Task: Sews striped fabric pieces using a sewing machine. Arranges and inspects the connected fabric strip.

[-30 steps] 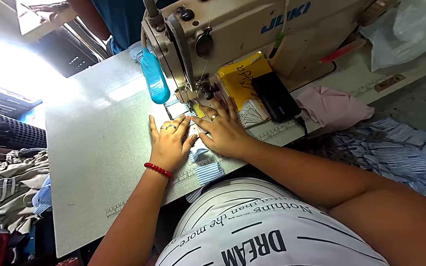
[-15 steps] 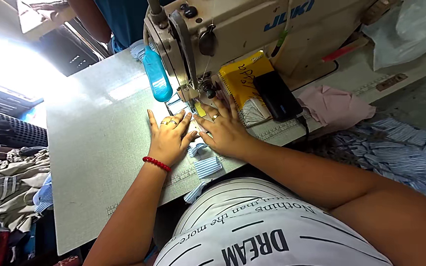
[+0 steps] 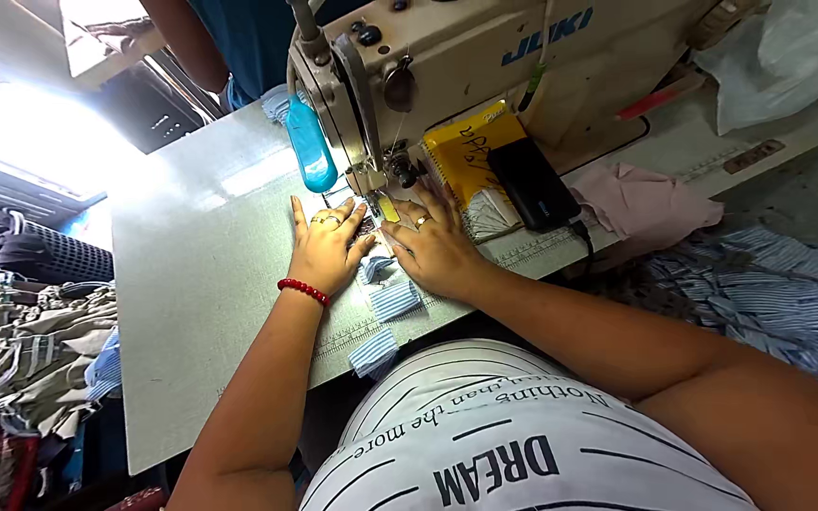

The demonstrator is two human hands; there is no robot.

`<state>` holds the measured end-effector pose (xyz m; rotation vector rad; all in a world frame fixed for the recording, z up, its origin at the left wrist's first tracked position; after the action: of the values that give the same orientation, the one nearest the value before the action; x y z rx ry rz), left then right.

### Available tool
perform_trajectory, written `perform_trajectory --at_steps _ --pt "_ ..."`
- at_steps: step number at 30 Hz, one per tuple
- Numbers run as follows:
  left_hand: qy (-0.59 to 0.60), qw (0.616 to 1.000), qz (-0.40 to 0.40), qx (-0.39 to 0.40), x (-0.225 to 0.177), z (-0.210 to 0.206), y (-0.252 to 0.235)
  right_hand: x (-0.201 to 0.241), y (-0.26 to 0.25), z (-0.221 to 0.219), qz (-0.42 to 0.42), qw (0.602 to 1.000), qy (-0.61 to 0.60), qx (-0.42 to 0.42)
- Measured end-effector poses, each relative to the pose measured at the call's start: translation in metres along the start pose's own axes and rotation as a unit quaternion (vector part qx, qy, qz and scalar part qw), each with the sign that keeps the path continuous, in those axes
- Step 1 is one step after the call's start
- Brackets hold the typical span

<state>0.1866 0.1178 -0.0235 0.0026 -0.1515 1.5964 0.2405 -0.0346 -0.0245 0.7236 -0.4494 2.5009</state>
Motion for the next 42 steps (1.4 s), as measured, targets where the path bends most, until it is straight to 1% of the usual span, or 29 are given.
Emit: perform_trajectory --at_steps 2,4,5,7,9,11,12,13,14,15,16,17,18,20,21,23,24,26,27,28,31,34,36,38,42 --pt "0.004 1.000 0.001 0.005 0.002 -0.001 -0.004 0.002 0.003 0.003 0.015 1.000 -0.004 -0.027" --pt "0.023 0.999 0.023 0.001 0.005 -0.002 -0.002 0.005 0.006 0.006 0.034 0.997 -0.012 -0.062" --pt "0.037 0.998 0.053 -0.006 0.008 -0.001 0.002 0.005 0.007 0.007 0.038 0.997 -0.016 -0.069" --pt "0.026 0.989 0.144 -0.016 0.013 0.009 0.019 0.005 0.009 0.010 0.038 0.996 -0.027 -0.074" --pt "0.024 0.975 0.221 -0.001 0.014 0.020 0.037 0.003 0.009 0.012 0.035 0.995 -0.042 -0.081" --pt "0.095 0.959 0.266 0.007 0.016 0.023 0.048 -0.001 0.008 0.011 0.030 0.995 -0.052 -0.082" --pt "0.161 0.946 0.281 -0.011 0.016 0.024 0.051 -0.001 0.007 0.012 0.028 0.994 -0.058 -0.083" --pt "0.250 0.922 0.292 -0.044 0.014 0.026 0.055 -0.002 0.006 0.012 0.026 0.994 -0.062 -0.084" --pt "0.364 0.882 0.287 -0.083 0.009 0.027 0.056 -0.003 0.006 0.013 0.027 0.993 -0.069 -0.089" --pt "0.493 0.823 0.260 -0.106 0.000 0.027 0.055 -0.004 0.007 0.015 0.028 0.992 -0.076 -0.097" --pt "0.582 0.773 0.225 -0.112 -0.010 0.028 0.053 -0.005 0.008 0.017 0.032 0.990 -0.084 -0.113" --pt "0.599 0.766 0.196 -0.122 -0.017 0.029 0.050 -0.006 0.008 0.019 0.038 0.986 -0.096 -0.133" --pt "0.561 0.796 0.178 -0.145 -0.020 0.029 0.049 -0.007 0.009 0.022 0.042 0.982 -0.106 -0.152" --pt "0.386 0.890 0.164 -0.179 -0.023 0.027 0.048 -0.008 0.010 0.025 0.047 0.978 -0.119 -0.166" --pt "0.309 0.923 0.153 -0.174 -0.025 0.026 0.046 -0.008 0.010 0.025 0.049 0.978 -0.122 -0.162" --pt "0.202 0.965 0.104 -0.135 -0.035 0.021 0.043 -0.004 0.013 0.024 0.064 0.979 -0.118 -0.155" --pt "0.157 0.978 0.073 -0.119 -0.042 0.019 0.042 0.000 0.015 0.023 0.077 0.980 -0.109 -0.150" --pt "0.076 0.991 0.027 -0.106 -0.053 0.016 0.042 0.008 0.021 0.022 0.113 0.980 -0.073 -0.147" --pt "0.048 0.994 0.018 -0.101 -0.055 0.015 0.043 0.011 0.023 0.021 0.125 0.982 -0.051 -0.135" --pt "0.029 0.995 0.014 -0.096 -0.057 0.015 0.043 0.013 0.024 0.019 0.127 0.984 -0.031 -0.119" --pt "-0.004 0.997 0.011 -0.078 -0.058 0.012 0.045 0.011 0.024 0.011 0.100 0.993 -0.006 -0.064" --pt "-0.006 0.997 0.006 -0.076 -0.057 0.010 0.048 0.011 0.024 0.007 0.091 0.995 -0.006 -0.036" --pt "0.022 0.996 -0.002 -0.081 -0.056 0.010 0.047 0.011 0.022 0.006 0.082 0.996 -0.009 -0.020" --pt "0.040 0.997 -0.004 -0.063 -0.054 0.007 0.045 0.009 0.018 0.004 0.055 0.998 -0.006 0.004" --pt "0.008 1.000 0.014 -0.016 -0.043 0.003 0.036 0.005 0.008 0.001 0.004 1.000 -0.005 0.025"
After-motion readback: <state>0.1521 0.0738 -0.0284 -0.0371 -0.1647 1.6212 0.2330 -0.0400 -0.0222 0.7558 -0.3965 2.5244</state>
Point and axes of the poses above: each hand's wrist, its own y-axis away from the middle knuckle, its own z-axis out of the back of the hand, x = y × z, the point moved 7 cm from there along -y, towards the middle knuckle, and after that the axes turned 13 degrees about -y, right-handed, at the moved point
